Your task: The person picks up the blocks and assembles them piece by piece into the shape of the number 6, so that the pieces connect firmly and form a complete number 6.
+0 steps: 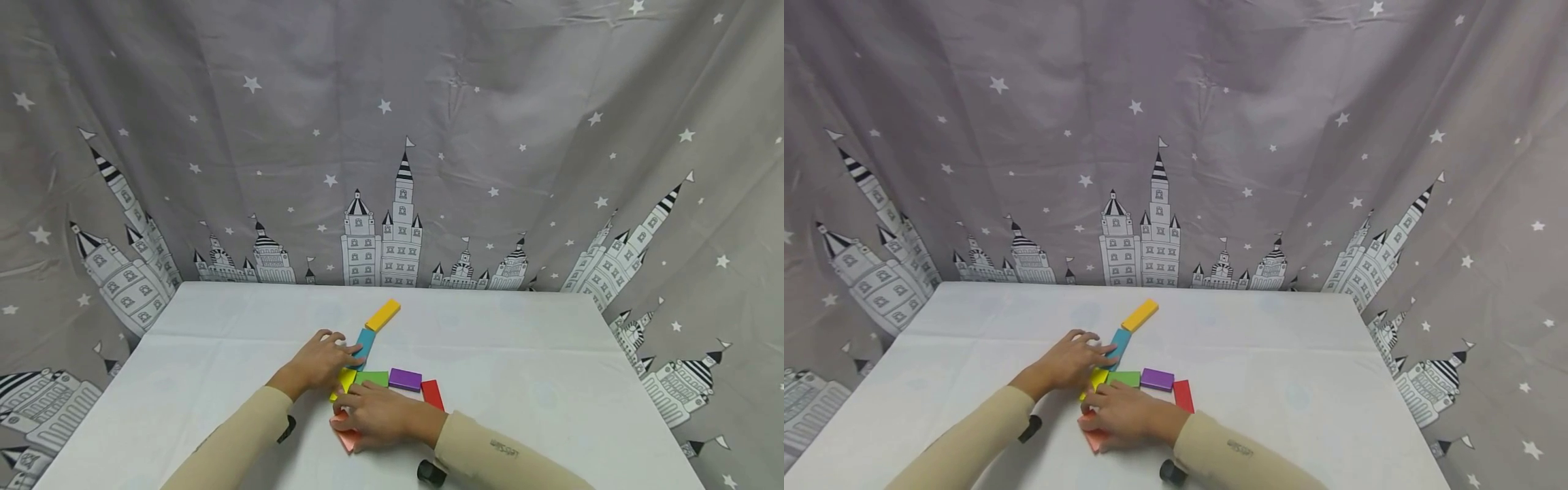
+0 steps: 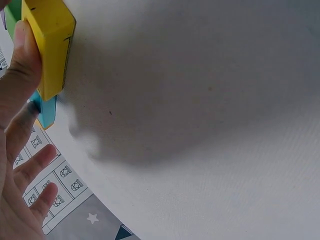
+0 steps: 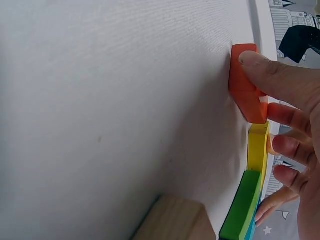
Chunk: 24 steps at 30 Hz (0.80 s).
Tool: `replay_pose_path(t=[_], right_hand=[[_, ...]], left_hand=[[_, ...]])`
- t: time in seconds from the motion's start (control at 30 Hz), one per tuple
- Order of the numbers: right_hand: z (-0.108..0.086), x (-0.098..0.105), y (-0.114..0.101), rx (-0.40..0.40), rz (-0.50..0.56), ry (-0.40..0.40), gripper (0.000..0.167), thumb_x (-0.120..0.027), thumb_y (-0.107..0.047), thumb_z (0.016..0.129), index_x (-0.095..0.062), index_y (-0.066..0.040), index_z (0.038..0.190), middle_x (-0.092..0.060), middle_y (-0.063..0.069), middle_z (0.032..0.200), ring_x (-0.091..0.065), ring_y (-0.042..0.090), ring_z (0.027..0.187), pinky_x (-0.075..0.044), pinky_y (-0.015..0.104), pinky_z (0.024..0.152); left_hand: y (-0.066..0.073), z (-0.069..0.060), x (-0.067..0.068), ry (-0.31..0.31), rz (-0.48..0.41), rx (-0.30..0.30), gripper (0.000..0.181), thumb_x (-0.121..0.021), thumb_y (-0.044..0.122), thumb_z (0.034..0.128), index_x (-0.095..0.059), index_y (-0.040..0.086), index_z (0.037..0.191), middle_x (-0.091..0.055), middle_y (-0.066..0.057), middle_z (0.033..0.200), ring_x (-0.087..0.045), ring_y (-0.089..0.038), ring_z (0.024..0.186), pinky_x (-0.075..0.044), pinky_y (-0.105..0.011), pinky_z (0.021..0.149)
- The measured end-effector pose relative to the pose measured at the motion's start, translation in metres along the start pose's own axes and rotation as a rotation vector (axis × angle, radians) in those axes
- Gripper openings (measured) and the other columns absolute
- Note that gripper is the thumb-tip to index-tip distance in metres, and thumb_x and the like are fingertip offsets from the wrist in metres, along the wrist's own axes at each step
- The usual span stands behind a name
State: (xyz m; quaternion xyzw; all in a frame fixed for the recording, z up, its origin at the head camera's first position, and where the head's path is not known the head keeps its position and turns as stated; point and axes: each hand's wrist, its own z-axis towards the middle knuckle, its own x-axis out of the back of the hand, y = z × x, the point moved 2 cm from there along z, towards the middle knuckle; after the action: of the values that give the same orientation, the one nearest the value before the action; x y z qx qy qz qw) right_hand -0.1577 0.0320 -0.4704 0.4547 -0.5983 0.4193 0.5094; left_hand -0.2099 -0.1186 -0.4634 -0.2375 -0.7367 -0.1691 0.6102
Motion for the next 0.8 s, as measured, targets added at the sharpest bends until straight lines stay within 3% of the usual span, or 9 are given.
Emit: replay_pose_path(t=[0.8], right_hand=[[0.011,-0.001,0.001,-0.041,-0.004,0.038,0.047,-0.059,-0.05,0.092,-0.058,-0.029,0.135,-0.052,-0.009,0.131,-0.043,0.01,0.121,-0.031,0.034,0.112]], left_hand=[[-0.001,-0.001,-0.001,0.028,-0.018,-0.017,0.051,-0.074,0.041,0.0825,-0.061,0.031,0.13,-0.054,0.009,0.138,-0.048,-0.027,0.125,-0.033,-0.052,0.105]])
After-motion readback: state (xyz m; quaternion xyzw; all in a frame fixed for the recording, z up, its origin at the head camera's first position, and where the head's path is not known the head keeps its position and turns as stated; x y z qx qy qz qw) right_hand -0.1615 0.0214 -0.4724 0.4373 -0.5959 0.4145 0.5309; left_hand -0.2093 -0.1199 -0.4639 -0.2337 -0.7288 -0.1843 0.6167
